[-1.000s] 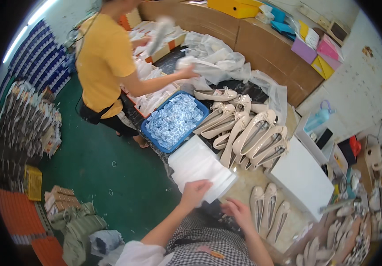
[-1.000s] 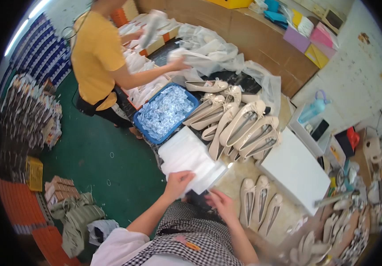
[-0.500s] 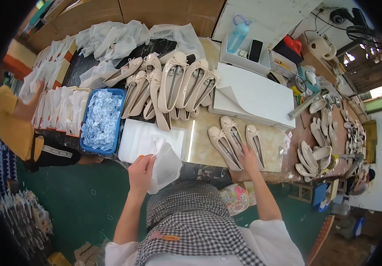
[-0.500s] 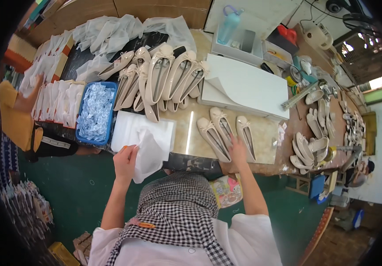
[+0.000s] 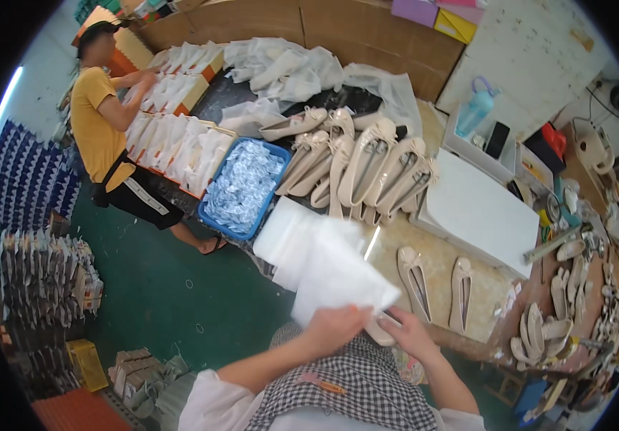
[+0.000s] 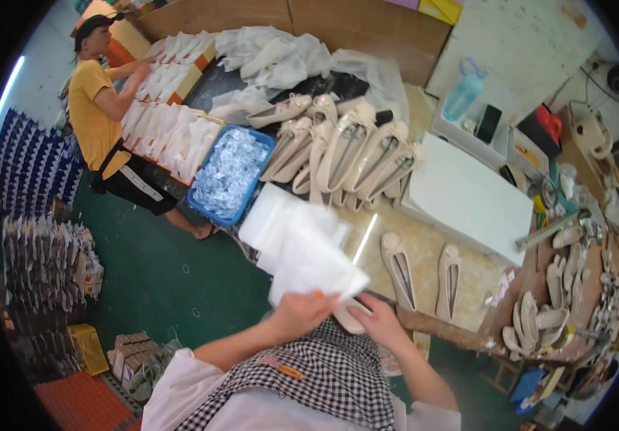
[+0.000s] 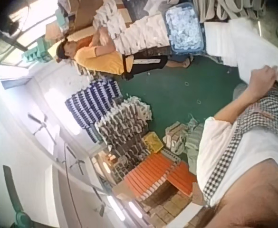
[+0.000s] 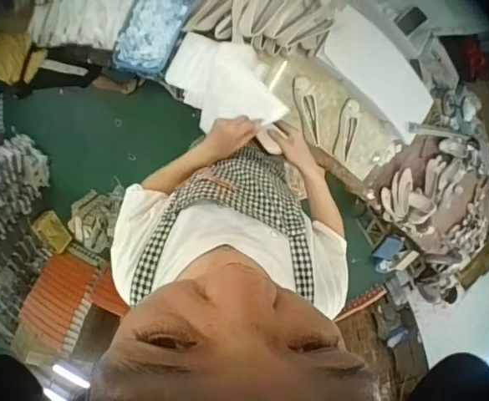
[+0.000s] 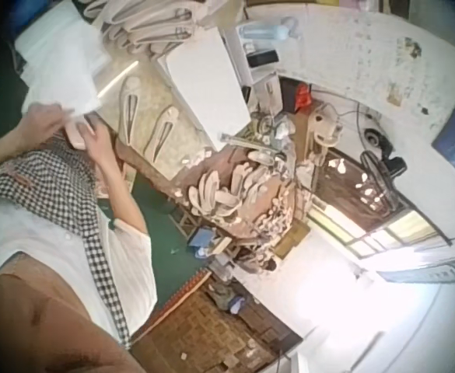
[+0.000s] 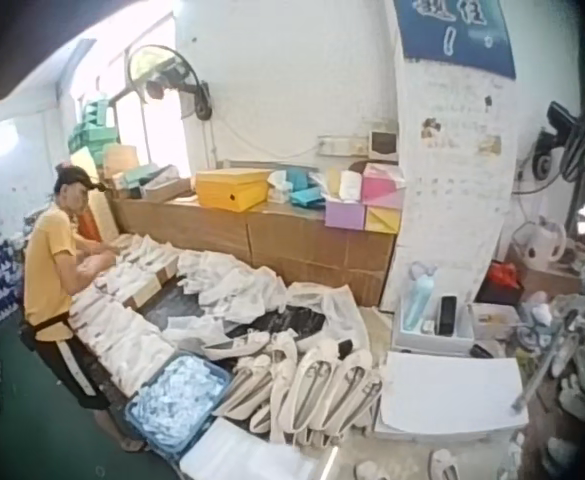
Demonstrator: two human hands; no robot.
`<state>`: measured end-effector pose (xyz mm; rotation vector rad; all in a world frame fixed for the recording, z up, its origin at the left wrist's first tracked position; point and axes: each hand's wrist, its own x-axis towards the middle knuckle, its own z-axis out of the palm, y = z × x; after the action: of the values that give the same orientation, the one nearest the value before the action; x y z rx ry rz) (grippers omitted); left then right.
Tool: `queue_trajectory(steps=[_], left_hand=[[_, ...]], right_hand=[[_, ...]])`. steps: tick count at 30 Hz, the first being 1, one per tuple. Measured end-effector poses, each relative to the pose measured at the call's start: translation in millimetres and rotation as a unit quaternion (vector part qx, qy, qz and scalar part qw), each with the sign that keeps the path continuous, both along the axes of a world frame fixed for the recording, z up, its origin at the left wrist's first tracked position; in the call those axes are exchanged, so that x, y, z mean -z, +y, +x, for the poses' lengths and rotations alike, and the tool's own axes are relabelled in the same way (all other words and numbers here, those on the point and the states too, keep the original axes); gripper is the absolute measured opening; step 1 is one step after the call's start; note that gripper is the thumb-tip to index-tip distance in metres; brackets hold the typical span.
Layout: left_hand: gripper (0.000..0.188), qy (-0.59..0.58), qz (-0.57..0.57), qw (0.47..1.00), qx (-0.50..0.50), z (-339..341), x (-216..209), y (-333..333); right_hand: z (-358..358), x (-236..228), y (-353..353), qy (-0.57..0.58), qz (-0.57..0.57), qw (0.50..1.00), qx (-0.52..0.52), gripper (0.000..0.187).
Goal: The person cleans beige ballet flats on a workbench using a white cloth and a metal tool. They wipe the exterior and interior of the shoes, then use the tool to scrape or clean the insole. The person also folds white tissue paper and places it inside the shoes.
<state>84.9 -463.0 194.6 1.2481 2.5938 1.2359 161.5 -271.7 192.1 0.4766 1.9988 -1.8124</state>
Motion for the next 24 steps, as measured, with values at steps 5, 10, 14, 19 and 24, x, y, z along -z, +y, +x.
queue_trajectory(steps=[5,10,14,19,24], left_hand=[[0.008,-0.043,0.069,0.983,-0.163,-38.3,-58.1,-29.9],[0.022,-0.184,0.253,0.895,-0.317,-93.9,-33.1,-42.8],[0.016,-0.260,0.213,0.897,-0.286,-74.2,-6.8,-28.7],[0.013,-0.210,0.106,0.942,-0.241,-81.7,-2.2,-21.4],[0.012,-0.088,-0.003,0.983,-0.162,-85.4,14.3,-0.6]], right_hand=[[-133.4,-8.1,-54.8,0.049,-0.378,0.901,0.208,0.034],[-161.8,-15.7,-76.0,0.188,-0.119,0.974,-0.045,0.031],[-107.4,28.3,-28.2,0.078,0.060,0.995,0.013,0.027],[2.8,125.1,62.4,0.223,0.572,0.788,0.044,0.021],[37.7,157.5,109.5,-0.105,0.103,0.984,0.103,0.044]])
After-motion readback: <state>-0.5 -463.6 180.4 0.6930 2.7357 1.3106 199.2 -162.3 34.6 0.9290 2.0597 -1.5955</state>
